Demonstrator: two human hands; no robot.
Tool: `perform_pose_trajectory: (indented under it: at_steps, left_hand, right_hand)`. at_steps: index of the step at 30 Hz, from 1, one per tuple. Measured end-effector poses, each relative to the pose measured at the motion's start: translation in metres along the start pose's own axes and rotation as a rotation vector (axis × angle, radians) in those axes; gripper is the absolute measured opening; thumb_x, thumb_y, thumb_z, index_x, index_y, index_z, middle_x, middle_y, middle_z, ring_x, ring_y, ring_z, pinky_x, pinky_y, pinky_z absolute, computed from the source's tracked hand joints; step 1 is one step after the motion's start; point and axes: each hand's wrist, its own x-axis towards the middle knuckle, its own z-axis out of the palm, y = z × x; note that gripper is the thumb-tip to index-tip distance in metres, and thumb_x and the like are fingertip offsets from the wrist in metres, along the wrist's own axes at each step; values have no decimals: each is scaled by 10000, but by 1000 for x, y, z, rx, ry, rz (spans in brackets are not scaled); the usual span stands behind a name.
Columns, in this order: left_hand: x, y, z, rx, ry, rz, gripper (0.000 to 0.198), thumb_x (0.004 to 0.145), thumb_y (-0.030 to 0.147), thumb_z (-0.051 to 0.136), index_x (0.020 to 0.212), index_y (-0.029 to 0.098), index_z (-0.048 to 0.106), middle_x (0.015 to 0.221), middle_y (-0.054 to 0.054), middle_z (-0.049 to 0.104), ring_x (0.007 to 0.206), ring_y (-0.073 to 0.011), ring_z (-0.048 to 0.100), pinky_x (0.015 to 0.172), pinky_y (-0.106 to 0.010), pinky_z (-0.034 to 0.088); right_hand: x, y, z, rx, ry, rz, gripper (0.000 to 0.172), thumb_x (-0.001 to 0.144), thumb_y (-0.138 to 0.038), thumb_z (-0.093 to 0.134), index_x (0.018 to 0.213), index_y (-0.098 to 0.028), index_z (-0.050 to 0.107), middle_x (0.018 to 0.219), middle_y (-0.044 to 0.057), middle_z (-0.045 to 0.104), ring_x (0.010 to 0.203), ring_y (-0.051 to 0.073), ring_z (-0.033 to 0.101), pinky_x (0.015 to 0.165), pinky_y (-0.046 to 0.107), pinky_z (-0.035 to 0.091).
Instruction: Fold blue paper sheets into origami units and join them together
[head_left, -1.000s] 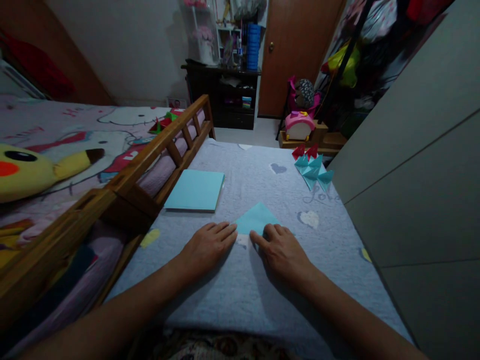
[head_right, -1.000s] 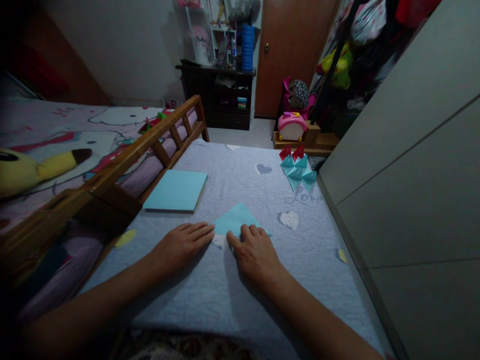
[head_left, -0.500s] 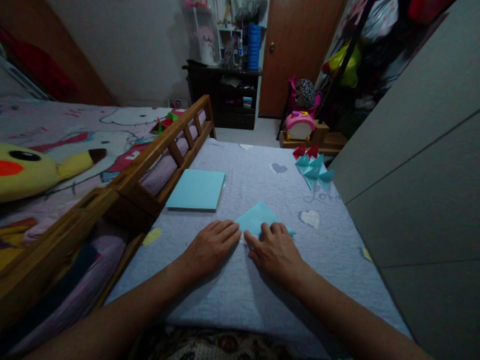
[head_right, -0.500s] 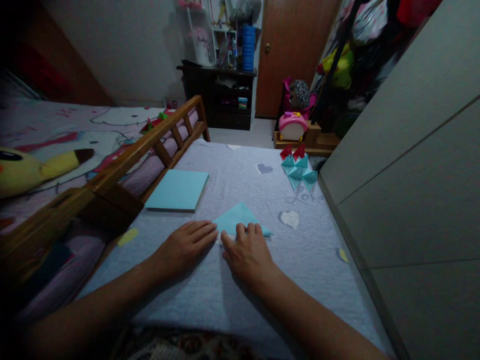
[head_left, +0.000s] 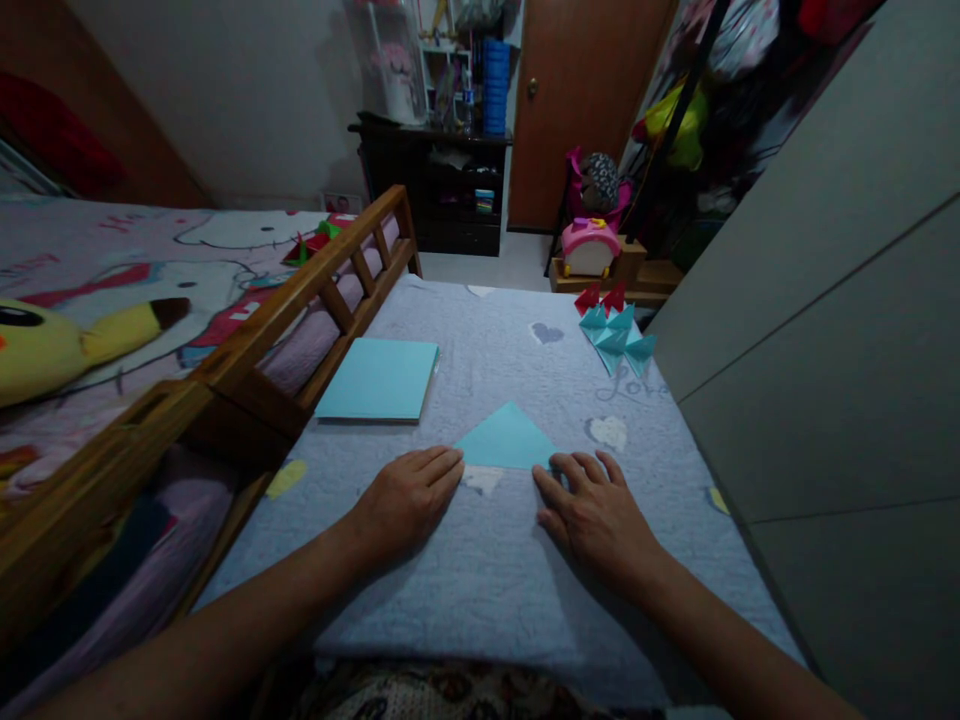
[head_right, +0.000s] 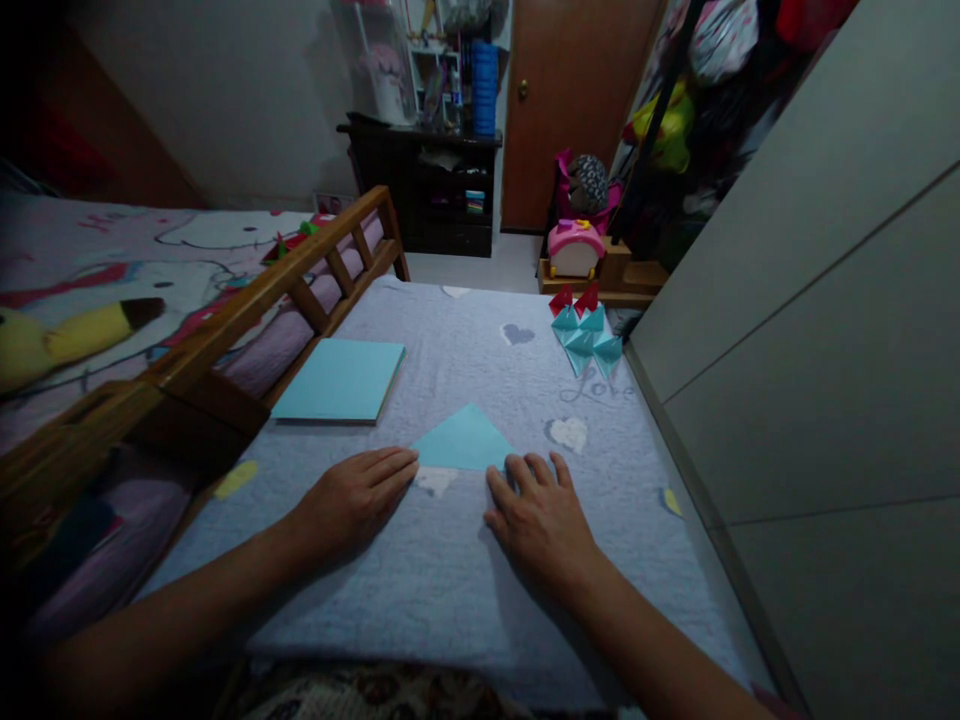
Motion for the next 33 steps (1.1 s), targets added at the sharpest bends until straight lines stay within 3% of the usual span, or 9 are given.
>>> perform_pose_trajectory:
  at_steps: [21, 33]
  left_hand:
    - [-3, -1, 1, 2, 47, -2, 280, 948, 103, 496, 1161, 88, 676, 1138, -166, 728, 1033, -283, 690, 858, -468, 633]
    - [-12, -3, -9, -20, 12, -106, 257, 945, 131, 497, 1130, 130, 676, 1109, -138, 717, 1011, -264, 671, 880, -456, 600]
  right_hand:
    - [-31, 31, 4, -12, 111, 106, 290, 935, -303, 610, 1219, -296, 670, 1244, 94, 666, 1167, 325, 562, 1059, 556, 354]
    - [-36, 44, 2, -6, 98, 125, 255, 939, -269, 606, 1171, -257, 711, 1217, 107, 685, 1129, 319, 589, 1007, 517, 405]
